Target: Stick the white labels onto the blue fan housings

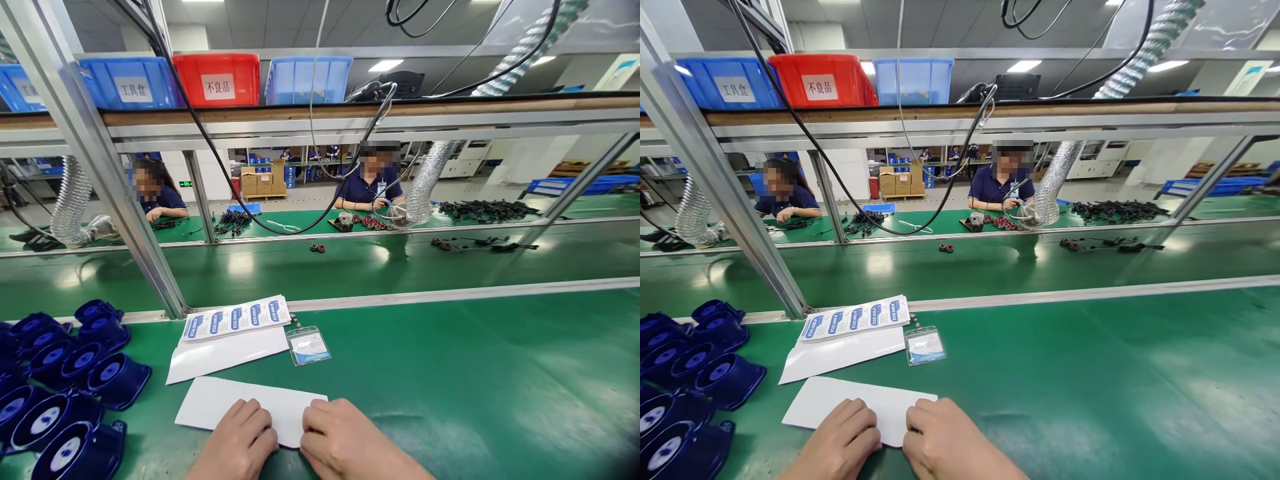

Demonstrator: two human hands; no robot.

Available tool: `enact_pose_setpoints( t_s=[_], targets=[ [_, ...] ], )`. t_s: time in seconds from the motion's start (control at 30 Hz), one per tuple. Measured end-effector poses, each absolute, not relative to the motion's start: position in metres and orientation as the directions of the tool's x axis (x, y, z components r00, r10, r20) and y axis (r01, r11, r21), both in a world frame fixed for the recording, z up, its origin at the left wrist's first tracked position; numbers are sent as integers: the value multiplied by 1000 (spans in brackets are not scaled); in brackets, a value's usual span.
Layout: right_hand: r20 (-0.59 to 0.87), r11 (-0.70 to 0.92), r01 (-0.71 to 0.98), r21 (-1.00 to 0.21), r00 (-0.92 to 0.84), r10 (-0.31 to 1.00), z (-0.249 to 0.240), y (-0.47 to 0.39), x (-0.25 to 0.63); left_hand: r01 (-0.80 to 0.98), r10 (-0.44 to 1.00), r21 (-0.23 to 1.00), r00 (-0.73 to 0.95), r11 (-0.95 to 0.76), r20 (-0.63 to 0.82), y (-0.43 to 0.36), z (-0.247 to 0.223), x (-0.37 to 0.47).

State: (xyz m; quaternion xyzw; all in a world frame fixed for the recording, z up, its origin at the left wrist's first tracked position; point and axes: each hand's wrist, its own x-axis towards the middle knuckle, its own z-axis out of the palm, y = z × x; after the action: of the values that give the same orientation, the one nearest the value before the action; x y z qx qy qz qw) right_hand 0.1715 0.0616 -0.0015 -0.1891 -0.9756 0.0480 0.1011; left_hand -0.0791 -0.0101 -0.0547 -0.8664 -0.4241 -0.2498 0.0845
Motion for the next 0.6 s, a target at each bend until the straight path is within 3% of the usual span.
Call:
enact_pose_setpoints(
  t_s=[0.17,0.27,0.4,0.6],
  targets=[
    [-45,763,510,-398,-841,539,13,63,172,797,759,92,524,-597,387,-10,-64,-78],
    [-119,663,576,-478,-790,601,19,65,175,828,811,140,475,-543,341,-10,-66,-76],
    [-104,671,557,-490,-801,590,21,65,175,840,877,266,424,-474,225,-9,-51,-72],
    [-130,713,587,-382,-798,588,16,65,167,833,939,449,341,-325,46,-7,-22,-64]
  ],
)
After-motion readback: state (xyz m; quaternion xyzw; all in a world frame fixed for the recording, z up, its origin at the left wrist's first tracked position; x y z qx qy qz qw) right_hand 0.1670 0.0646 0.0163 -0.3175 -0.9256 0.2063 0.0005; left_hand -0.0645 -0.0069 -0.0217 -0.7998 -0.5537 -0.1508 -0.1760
